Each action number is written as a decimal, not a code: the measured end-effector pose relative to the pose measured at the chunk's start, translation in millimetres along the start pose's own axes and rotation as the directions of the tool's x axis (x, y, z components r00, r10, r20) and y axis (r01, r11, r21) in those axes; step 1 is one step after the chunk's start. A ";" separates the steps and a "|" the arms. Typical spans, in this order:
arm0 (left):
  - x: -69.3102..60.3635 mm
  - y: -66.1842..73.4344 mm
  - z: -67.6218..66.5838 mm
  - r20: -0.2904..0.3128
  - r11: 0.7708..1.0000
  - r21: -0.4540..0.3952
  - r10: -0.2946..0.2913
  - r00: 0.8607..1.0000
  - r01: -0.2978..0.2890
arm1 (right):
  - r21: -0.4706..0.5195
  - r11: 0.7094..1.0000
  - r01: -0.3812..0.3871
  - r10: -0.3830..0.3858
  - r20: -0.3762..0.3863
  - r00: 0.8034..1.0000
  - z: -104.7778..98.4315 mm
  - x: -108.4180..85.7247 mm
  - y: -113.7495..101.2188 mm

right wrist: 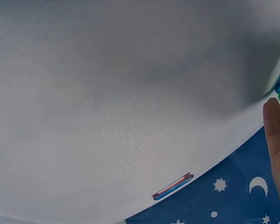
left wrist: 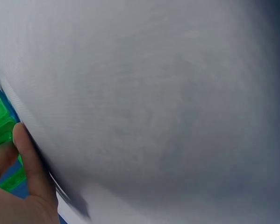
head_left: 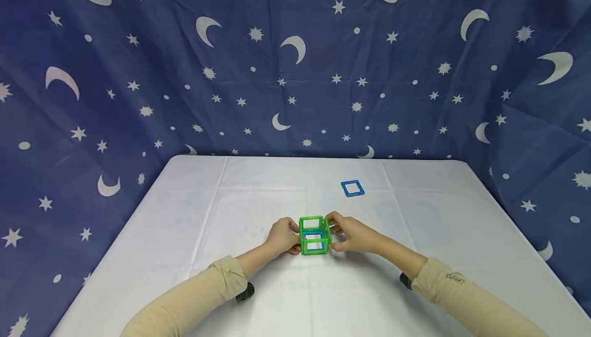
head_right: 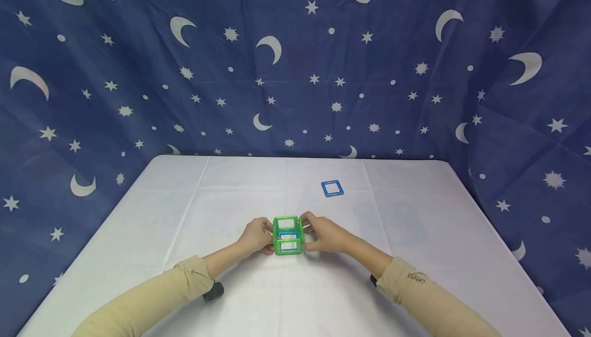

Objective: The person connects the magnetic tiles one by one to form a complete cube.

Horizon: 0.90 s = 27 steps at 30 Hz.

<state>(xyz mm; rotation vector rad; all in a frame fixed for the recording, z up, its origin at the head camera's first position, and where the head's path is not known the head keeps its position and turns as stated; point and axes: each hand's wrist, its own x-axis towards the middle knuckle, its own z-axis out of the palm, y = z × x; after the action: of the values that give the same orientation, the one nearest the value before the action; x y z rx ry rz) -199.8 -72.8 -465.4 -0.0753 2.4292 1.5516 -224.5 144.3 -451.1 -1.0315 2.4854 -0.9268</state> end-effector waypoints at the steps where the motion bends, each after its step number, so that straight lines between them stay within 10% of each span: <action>1: 0.1 0.3 0.5 -0.002 1.000 0.000 0.001 1.000 -0.001 | 0.001 1.000 -0.005 0.005 0.000 1.000 0.0 -0.1 -0.4; 18: 0.1 1.5 5.8 -0.067 0.997 0.050 0.061 0.996 -0.058 | 0.009 1.000 0.007 -0.007 0.006 1.000 -3.3 0.6 2.2; 27: -2.3 -3.4 -14.6 0.170 0.976 0.144 0.138 0.976 -0.163 | -0.018 0.999 -0.051 0.050 -0.023 0.998 0.4 -4.3 -0.2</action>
<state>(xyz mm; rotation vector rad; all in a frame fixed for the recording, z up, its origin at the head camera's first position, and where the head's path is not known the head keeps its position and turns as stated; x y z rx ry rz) -199.6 -87.6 -462.1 0.2597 2.4671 1.3598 -221.1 147.1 -451.2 -0.9641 2.5309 -0.9075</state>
